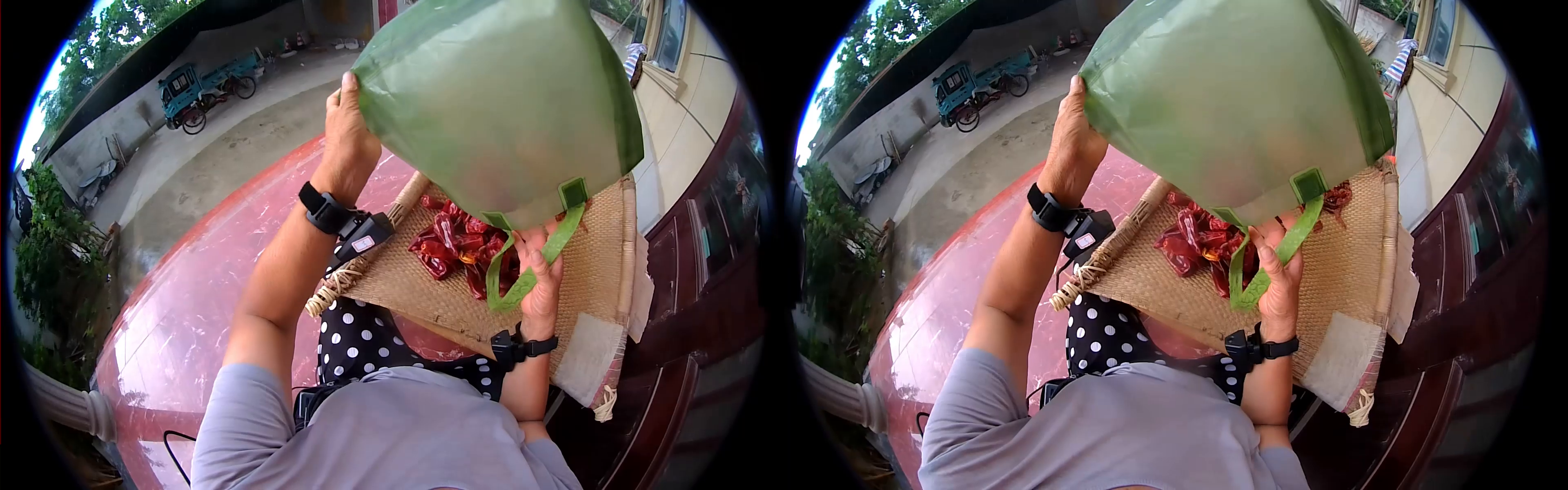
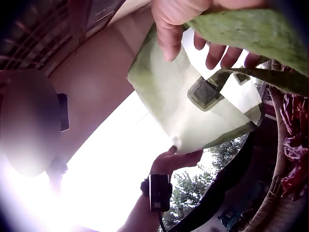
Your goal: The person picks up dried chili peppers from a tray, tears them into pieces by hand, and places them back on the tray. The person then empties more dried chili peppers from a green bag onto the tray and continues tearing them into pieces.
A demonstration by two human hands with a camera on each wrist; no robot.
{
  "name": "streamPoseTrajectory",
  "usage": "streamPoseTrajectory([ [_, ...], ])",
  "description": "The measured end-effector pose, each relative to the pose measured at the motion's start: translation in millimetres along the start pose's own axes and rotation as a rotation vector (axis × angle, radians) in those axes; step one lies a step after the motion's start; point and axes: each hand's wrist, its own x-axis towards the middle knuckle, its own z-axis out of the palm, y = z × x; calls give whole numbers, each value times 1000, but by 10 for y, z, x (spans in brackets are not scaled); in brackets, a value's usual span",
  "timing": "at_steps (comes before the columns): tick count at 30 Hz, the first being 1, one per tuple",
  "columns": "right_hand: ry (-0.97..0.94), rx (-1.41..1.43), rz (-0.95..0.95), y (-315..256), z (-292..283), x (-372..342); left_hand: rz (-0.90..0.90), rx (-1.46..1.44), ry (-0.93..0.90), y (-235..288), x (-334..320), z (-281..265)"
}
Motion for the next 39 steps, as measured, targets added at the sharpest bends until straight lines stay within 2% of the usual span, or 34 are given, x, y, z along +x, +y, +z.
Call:
streamPoseTrajectory([
  [1,-31,46,12,-6,35,5,-17,3,52,21,-31,-32],
  [4,-85,-60,18,-86,250,14,-142,-122,31,-28,-7,-360],
  [6,-99,-170,56,-63,368,41,-200,-100,62,-136,-109,-502],
  [8,-68,-281,-33,-1,553,54,-257,-49,95,-262,-278,-598],
  [9,-87,-355,-11,76,539,48,-286,-33,33,-416,-270,-814],
  [10,-25,-392,-105,144,682,55,-346,-29,15,-568,-290,-996],
  [12,-100,-424,-64,187,777,56,-460,-18,-26,-748,-375,-1244],
  [14,-195,-827,-285,297,809,144,-619,165,59,-675,-516,-1344],
  [15,-269,-883,-445,402,776,234,-696,258,101,-645,-597,-1372],
  [16,-345,-936,-606,464,763,303,-600,428,117,-545,-761,-1259],
  [18,-325,-988,-619,400,914,319,-392,757,154,-284,-1078,-922],
  [20,-338,-974,-617,417,1019,349,-89,840,-47,-341,-1016,-1160],
  [21,-368,-986,-620,456,1039,371,62,913,-175,-69,-1284,-757],
  [24,-451,-977,-590,376,1279,429,471,1145,-434,192,-1435,-437],
  [25,-494,-912,-583,353,1354,451,565,1257,-416,229,-1416,-381],
  [27,-518,-981,-622,458,1429,456,758,1475,-377,272,-1346,-270],
  [28,-528,-1016,-642,498,1437,451,789,1484,-374,299,-1262,-284],
  [29,-614,-1129,-537,517,1434,431,822,1493,-372,347,-1159,-334],
  [30,-586,-1094,-555,508,1448,397,857,1502,-370,372,-1096,-377],
  [31,-556,-1058,-574,482,1480,346,909,1571,-244,369,-1072,-407],
  [34,-518,-995,-655,334,1455,167,972,1575,-207,515,-834,-613],
  [36,-503,-950,-759,238,1342,66,904,1543,-126,613,-586,-809],
  [38,-460,-859,-734,273,1222,-19,881,1555,-40,732,-315,-1038],
  [39,-426,-882,-704,273,1149,-50,761,1588,-28,824,-236,-1134],
])
